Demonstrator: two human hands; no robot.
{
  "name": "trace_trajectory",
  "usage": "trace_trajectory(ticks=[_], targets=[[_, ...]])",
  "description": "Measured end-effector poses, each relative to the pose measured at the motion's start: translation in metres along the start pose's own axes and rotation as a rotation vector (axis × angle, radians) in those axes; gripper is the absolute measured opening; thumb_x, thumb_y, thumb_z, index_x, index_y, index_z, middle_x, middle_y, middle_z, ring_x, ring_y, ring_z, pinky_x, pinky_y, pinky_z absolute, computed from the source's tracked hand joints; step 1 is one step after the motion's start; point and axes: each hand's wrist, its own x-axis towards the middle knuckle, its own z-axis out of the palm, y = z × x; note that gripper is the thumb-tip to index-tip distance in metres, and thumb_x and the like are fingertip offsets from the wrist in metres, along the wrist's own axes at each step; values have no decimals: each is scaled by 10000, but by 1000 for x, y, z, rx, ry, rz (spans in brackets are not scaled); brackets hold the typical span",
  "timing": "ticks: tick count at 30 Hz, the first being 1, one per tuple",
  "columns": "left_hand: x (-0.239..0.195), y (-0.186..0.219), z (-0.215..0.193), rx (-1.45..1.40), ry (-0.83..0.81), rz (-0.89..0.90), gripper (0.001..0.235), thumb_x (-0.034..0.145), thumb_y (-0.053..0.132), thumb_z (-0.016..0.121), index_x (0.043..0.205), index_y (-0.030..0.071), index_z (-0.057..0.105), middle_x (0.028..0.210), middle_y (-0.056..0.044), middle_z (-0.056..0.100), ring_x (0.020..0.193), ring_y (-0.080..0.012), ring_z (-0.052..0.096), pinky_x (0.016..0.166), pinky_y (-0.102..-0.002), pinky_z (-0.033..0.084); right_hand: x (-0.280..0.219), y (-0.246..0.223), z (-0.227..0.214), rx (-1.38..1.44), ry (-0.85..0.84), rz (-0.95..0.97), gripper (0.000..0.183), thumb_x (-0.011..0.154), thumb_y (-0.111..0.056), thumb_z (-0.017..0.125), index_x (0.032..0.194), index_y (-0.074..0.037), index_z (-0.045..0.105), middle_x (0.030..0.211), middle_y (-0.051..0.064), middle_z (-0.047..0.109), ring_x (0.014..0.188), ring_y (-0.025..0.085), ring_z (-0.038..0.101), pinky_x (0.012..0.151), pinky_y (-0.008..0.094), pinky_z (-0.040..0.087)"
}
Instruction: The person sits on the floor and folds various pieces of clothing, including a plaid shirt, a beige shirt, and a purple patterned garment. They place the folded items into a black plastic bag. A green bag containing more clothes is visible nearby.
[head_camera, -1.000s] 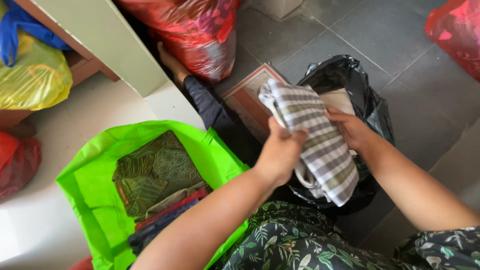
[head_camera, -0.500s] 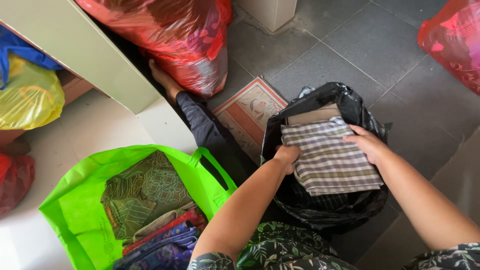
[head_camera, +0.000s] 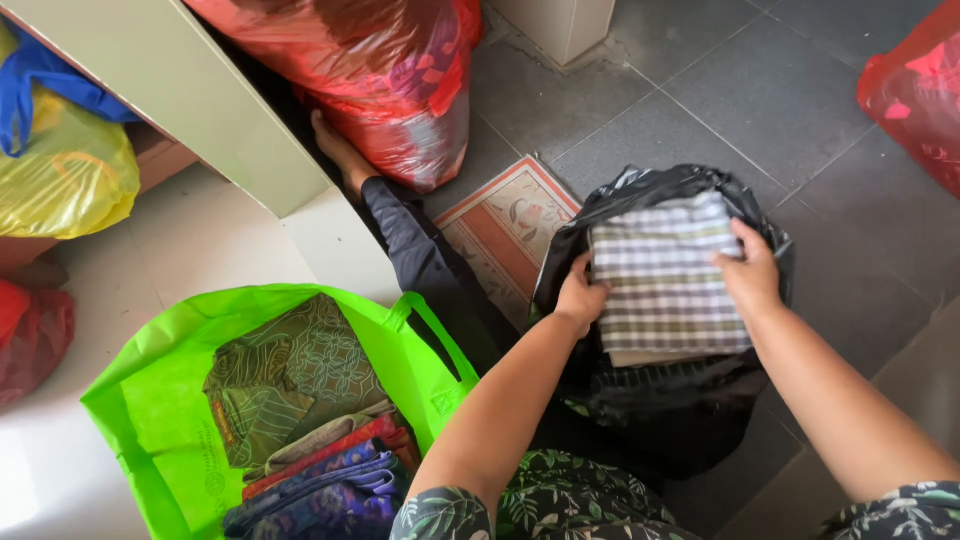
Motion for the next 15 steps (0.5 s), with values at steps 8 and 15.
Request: trace_trajectory(ticks=[8,15], targets=[[42,-39,10,593,161,253,721,868,110,556,1553,98,333,1411,-306,536,1244,-480,593,1035,-575,507,11,42,60,-336,16,-239,425,875,-208,758,1275,-342,701,1429,51,587,1372,283,515,1149,434,405],[-13,64,-2,1302,484,731,389,970,145,619,1319,298,698,1699,-254,165,1352,-441,496,923,-403,590,-11,14,106,-726,-230,-487,592,988,-332,578,1554,-191,481,1629,274,361,1518,481,292,1213,699,157]])
